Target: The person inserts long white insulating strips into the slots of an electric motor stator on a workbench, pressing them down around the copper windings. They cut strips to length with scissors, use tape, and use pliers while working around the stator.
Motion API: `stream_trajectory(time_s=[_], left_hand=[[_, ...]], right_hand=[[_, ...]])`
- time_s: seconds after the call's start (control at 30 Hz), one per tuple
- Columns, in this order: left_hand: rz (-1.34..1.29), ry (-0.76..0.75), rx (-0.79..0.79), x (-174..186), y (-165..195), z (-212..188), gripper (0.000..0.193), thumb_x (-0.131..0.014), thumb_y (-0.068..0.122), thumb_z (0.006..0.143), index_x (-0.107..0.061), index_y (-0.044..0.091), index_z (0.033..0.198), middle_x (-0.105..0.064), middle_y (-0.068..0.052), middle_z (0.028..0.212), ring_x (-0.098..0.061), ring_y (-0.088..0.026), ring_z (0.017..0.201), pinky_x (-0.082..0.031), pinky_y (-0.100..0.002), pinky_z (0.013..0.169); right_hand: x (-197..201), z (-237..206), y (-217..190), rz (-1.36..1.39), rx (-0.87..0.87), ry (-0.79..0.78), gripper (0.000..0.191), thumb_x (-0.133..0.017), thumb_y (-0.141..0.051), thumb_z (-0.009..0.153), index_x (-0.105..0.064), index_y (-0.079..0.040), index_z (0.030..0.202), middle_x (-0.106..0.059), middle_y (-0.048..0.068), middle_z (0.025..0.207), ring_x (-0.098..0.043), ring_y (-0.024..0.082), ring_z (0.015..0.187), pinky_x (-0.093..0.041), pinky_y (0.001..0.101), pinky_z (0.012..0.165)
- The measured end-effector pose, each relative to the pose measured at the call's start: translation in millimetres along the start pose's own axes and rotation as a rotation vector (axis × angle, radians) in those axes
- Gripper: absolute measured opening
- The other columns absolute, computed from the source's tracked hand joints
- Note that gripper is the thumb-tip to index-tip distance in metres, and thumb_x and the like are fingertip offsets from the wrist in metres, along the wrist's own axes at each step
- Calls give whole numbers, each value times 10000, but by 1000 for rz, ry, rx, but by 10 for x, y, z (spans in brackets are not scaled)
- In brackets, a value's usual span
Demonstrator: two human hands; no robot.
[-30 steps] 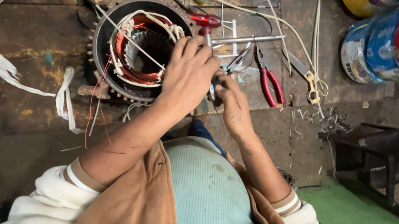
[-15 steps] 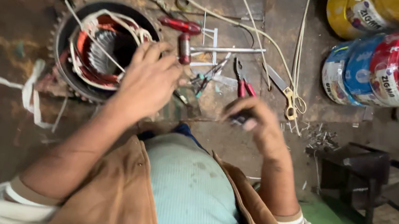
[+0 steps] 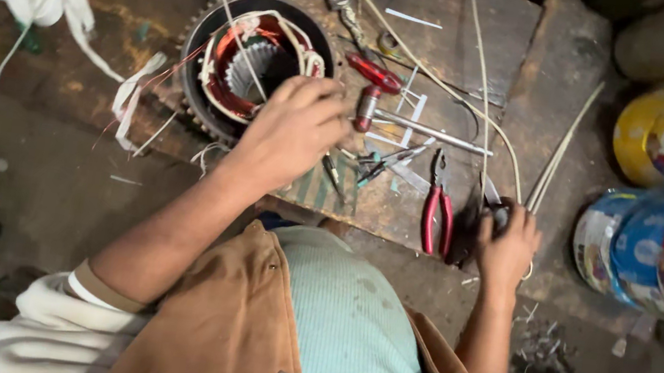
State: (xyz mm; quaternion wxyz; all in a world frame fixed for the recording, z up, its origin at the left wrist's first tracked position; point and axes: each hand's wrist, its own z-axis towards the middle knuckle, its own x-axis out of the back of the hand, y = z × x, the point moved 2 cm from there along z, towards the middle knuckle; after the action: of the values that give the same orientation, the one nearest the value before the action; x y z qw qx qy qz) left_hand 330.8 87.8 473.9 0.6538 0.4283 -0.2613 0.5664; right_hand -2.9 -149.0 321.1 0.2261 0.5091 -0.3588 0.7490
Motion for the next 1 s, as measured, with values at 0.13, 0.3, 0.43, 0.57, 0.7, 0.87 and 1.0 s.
stream_trajectory(time_s=[0.13,0.3,0.43,0.57,0.7,0.87,1.0], left_hand=[[-130,219,257,408,111,-228,186,-728,58,949,-725,54,1135,-694,-74,1194,-628,-284,1193,-513,-421,1040],[-34,293,457,807,344,-734,125,-721,100,1005,-734,76,1128,-689,-57,1158,-644,-280,1124,-512,-424,1025],[-19,344,552,837,479,-984,118,-733,109,981,-730,94,1098,-688,-54,1144,-637,-281,1106,-512,-408,998],[113,357,585,803,531,-1060,166,-734,119,976,-724,106,1140,-664,-65,1212,-604,-309,1195,-487,-434,1049],[315,304,634,878,508,-1095,224,-736,173,943,-726,129,1162,-631,-87,1297,-567,-333,1257,-429,-484,1075],[297,342,676,1081,444,-1152,237,-720,185,997,-696,121,1223,-613,-83,1331,-545,-319,1328,-428,-486,1121],[356,320,701,1157,306,-1152,339,-716,219,996,-653,88,1302,-581,-137,1369,-516,-371,1329,-406,-514,1128]], right_hand=[[88,271,-153,-139,70,5,356,-762,-224,849,-699,-91,1174,-680,167,1228,-587,430,1077,-444,517,880],[575,296,-1065,423,371,-62,137,-684,-99,975,-682,-76,1110,-705,96,1181,-651,304,1152,-493,422,1029],[719,355,-1863,396,783,-86,333,-703,-166,932,-669,-53,1244,-695,126,1279,-599,322,1306,-429,464,1134],[500,522,-2318,346,858,-222,787,-719,-455,881,-494,36,1454,-626,235,1332,-505,410,1315,-251,607,1153],[272,498,-2497,100,736,-343,810,-725,-523,869,-488,-16,1454,-663,163,1229,-554,341,1245,-199,695,1131],[561,439,-2543,180,795,-196,775,-723,-510,884,-525,-34,1462,-622,187,1326,-534,354,1243,-212,645,1126],[940,469,-2647,189,826,-64,574,-719,-397,928,-597,-88,1397,-652,93,1303,-548,295,1310,-190,578,1203]])
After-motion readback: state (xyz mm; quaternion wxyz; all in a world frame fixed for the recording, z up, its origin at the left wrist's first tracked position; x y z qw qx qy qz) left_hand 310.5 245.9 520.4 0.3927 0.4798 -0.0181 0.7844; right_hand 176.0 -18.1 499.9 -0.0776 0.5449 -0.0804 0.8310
